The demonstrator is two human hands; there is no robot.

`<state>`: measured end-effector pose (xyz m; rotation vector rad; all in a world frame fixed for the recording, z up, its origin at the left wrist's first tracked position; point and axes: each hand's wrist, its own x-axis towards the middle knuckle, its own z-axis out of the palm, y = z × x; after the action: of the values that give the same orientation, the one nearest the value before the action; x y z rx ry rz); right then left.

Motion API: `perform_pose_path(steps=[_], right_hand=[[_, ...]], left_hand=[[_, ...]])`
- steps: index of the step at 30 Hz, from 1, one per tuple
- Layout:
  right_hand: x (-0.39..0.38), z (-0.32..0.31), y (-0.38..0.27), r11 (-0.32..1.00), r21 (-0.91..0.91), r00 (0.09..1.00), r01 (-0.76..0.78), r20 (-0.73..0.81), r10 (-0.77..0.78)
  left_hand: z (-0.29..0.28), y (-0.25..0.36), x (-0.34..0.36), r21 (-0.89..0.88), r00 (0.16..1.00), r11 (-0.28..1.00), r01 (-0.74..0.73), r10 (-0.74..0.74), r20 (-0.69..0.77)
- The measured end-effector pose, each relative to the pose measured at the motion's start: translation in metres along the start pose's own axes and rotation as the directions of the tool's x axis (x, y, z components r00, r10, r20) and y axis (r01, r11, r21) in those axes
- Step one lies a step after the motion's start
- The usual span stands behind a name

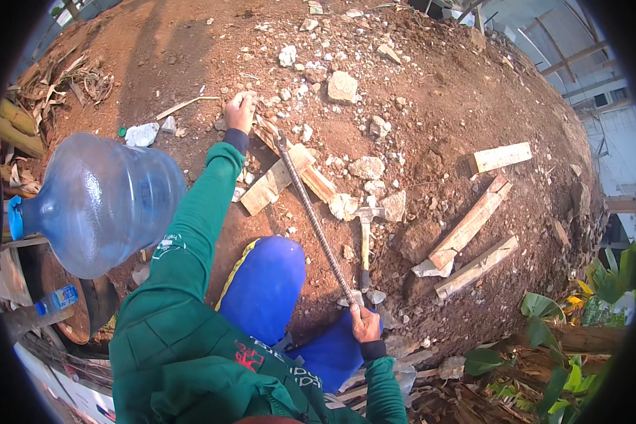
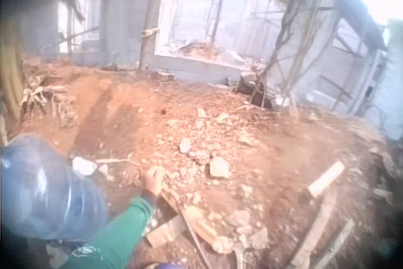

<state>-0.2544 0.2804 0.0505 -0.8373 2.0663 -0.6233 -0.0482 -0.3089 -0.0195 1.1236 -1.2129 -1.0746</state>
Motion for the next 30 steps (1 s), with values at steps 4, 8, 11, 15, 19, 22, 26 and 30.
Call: perform_pose_path(steps=[4, 8, 11, 15, 19, 22, 26, 30], right_hand=[[-0.046, 0.014, -0.006, 0.982, 0.187, 0.998, -0.027, 0.066, 0.015], [-0.084, 0.022, -0.018, 0.977, 0.212, 0.999, 0.006, 0.031, -0.013], [-0.118, 0.023, -0.026, 0.996, 0.09, 1.0, 0.021, 0.003, -0.021], [-0.167, 0.036, -0.026, 0.958, 0.255, 0.99, -0.132, 0.078, 0.116], [-0.22, 0.044, -0.017, 0.875, 0.416, 0.958, -0.249, 0.237, 0.16], [-0.252, 0.062, -0.016, 0.858, 0.411, 0.949, -0.307, 0.203, 0.242], [-0.273, 0.077, -0.013, 0.837, 0.438, 0.944, -0.329, 0.15, 0.293], [-0.271, 0.079, 0.0, 0.888, 0.342, 0.951, -0.308, 0.074, 0.301]], left_hand=[[-0.024, 0.053, -0.07, 0.197, 0.92, 0.924, 0.329, -0.361, 0.155], [-0.026, 0.112, -0.11, -0.295, 0.635, 0.59, 0.751, -0.526, 0.566], [-0.02, 0.145, -0.121, -0.526, 0.737, 0.535, 0.661, -0.327, 0.592], [-0.014, 0.178, -0.138, -0.076, 0.81, 0.936, 0.344, -0.254, 0.529], [0.011, 0.206, -0.17, -0.374, 0.768, 0.838, 0.397, -0.08, 0.635], [0.036, 0.229, -0.185, -0.301, 0.828, 0.941, 0.155, 0.043, 0.56], [0.086, 0.226, -0.225, -0.066, 0.648, 0.962, 0.264, -0.126, 0.751], [0.122, 0.176, -0.258, 0.048, 0.414, 0.804, 0.593, -0.356, 0.838]])
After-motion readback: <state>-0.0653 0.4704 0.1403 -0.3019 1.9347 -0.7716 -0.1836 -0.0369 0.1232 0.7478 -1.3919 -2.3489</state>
